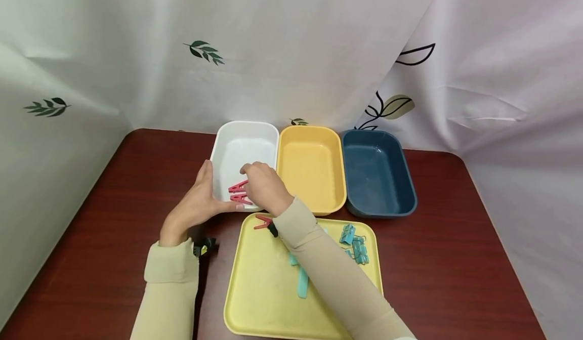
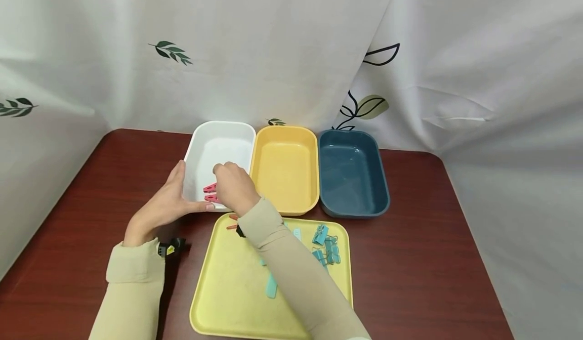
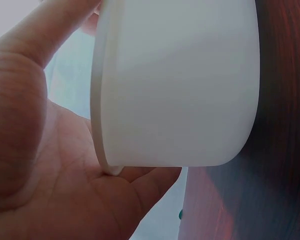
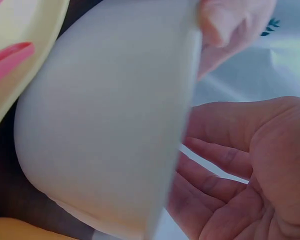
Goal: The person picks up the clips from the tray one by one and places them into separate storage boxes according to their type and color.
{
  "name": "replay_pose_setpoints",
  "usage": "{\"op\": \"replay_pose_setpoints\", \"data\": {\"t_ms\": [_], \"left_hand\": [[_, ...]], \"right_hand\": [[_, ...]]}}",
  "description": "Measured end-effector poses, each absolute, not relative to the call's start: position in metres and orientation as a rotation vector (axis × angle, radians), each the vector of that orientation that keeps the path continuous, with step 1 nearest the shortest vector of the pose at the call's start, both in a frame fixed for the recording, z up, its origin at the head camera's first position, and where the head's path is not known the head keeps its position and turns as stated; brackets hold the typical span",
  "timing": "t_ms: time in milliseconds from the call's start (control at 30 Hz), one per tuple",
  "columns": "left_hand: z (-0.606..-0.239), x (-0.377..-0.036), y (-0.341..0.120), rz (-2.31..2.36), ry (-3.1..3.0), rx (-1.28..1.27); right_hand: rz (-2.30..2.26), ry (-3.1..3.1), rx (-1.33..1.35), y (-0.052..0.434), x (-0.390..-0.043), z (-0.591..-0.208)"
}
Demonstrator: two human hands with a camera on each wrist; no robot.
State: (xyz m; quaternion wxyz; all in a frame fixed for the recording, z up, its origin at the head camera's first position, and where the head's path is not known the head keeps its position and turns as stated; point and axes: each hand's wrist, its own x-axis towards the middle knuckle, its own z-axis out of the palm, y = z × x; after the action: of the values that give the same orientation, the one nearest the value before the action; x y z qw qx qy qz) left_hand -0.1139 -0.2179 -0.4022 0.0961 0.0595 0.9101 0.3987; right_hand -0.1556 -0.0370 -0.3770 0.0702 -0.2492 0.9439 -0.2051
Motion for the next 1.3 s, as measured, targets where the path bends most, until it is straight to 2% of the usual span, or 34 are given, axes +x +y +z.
{"op": "replay_pose_setpoints", "data": {"t_ms": [1133,1300], "left_hand": [[-0.403,-0.111,-0.217,1.192,2.707,0.165],[-0.406,-0.113,-0.218,1.264,2.729,0.233]], "right_hand": [[-0.860,2.822,-0.785,0.013,-0.088,-0.361],[-0.860,2.814,-0.787,0.016,-0.080,-0.366]]}}
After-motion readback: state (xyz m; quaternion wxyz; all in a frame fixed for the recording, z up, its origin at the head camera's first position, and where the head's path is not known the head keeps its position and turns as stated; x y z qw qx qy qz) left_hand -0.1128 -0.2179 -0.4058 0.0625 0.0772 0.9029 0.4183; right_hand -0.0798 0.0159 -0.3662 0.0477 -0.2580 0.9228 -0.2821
